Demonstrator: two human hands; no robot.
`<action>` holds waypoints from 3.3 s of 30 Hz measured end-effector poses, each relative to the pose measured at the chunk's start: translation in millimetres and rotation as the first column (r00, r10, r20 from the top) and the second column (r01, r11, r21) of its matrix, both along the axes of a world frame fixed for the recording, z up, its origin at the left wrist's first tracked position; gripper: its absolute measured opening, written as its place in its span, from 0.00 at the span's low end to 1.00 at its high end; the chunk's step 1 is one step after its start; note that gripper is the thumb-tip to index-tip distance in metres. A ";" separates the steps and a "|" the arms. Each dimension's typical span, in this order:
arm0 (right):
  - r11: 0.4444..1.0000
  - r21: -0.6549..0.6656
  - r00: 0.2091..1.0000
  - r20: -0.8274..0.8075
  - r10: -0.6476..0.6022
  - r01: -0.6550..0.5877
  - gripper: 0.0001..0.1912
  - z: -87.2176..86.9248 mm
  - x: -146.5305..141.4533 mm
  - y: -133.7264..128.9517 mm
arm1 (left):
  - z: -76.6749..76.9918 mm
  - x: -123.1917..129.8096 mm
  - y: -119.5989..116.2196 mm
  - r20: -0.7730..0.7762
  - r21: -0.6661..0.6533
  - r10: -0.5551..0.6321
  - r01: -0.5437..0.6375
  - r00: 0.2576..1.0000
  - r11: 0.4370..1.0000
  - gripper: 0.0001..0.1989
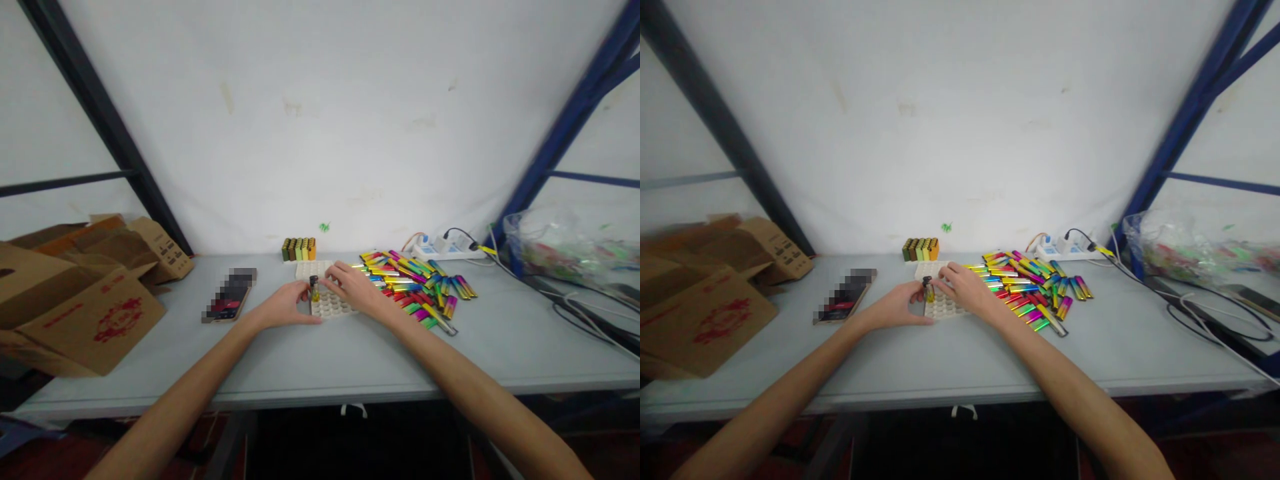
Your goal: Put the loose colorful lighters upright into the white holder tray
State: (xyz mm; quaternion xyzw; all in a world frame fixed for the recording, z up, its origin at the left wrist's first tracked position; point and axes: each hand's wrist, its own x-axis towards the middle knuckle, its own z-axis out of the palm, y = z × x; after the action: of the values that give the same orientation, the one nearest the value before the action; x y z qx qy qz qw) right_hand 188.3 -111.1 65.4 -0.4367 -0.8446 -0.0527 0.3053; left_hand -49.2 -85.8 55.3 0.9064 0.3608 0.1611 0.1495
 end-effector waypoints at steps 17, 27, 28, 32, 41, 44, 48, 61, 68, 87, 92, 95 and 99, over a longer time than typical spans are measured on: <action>0.798 -0.599 0.997 0.007 0.082 -0.061 0.14 46.6 118.5 -13.8 | 0.2 -1.9 2.7 -0.018 -0.015 -0.004 0.004 1.000 1.000 0.30; 0.686 -0.710 0.938 0.324 0.123 0.155 0.11 41.2 72.0 -32.3 | -1.2 -2.5 2.9 -0.026 -0.024 -0.001 0.001 1.000 1.000 0.29; 0.721 -0.685 0.941 0.302 0.150 0.105 0.10 40.2 72.6 -31.3 | -1.0 -2.4 2.7 -0.024 -0.027 0.001 -0.002 1.000 1.000 0.29; 0.824 -0.564 0.975 0.154 0.162 -0.048 0.14 40.8 80.4 -27.2 | -0.7 -1.8 2.0 -0.014 -0.022 0.007 -0.007 1.000 1.000 0.29; 0.910 -0.358 0.970 -0.191 0.151 -0.212 0.22 34.8 58.6 -18.5 | 0.6 -1.3 0.6 -0.015 0.004 -0.004 0.004 1.000 1.000 0.29; 0.888 -0.399 0.929 -0.362 0.075 -0.227 0.20 25.2 49.8 -14.4 | 0.5 -1.6 1.2 -0.021 -0.003 -0.008 0.008 1.000 1.000 0.29; 0.853 -0.456 0.792 -0.604 -0.087 -0.253 0.21 14.1 41.5 -11.7 | -0.7 -1.9 2.7 -0.005 -0.011 -0.008 0.007 1.000 1.000 0.30; 0.665 -0.519 0.704 -0.710 0.015 -0.537 0.28 6.1 9.2 -22.5 | -4.3 -4.4 4.7 -0.016 -0.018 0.007 -0.007 1.000 1.000 0.33; 0.858 -0.441 0.774 -0.627 -0.086 -0.262 0.31 -8.3 -5.7 -25.1 | -0.9 -1.9 1.4 -0.008 -0.019 0.010 -0.010 1.000 1.000 0.31; 0.947 -0.312 0.877 -0.472 -0.090 -0.071 0.19 -13.2 -7.5 -22.8 | -0.4 -1.0 0.9 -0.001 -0.009 0.011 -0.011 1.000 1.000 0.31; 0.992 -0.122 0.950 -0.313 0.004 -0.044 0.20 -11.3 -6.9 -23.6 | -2.7 -1.5 2.3 -0.001 -0.006 0.002 -0.002 1.000 1.000 0.32; 0.984 -0.178 0.972 -0.232 -0.045 0.003 0.23 -9.3 -7.5 -25.4 | -3.6 -1.9 3.1 -0.020 -0.002 0.000 0.000 1.000 1.000 0.33; 0.968 -0.249 0.982 -0.178 -0.061 0.015 0.21 -10.9 -9.4 -24.0 | -3.2 -1.4 3.2 -0.020 -0.007 0.006 -0.006 1.000 1.000 0.33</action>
State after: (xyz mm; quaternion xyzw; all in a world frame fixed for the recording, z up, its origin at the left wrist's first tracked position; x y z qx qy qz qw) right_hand 178.9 -135.1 54.5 -0.4902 -0.8042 0.0876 0.3245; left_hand -50.6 -82.7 52.1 0.9064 0.3654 0.1514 0.1487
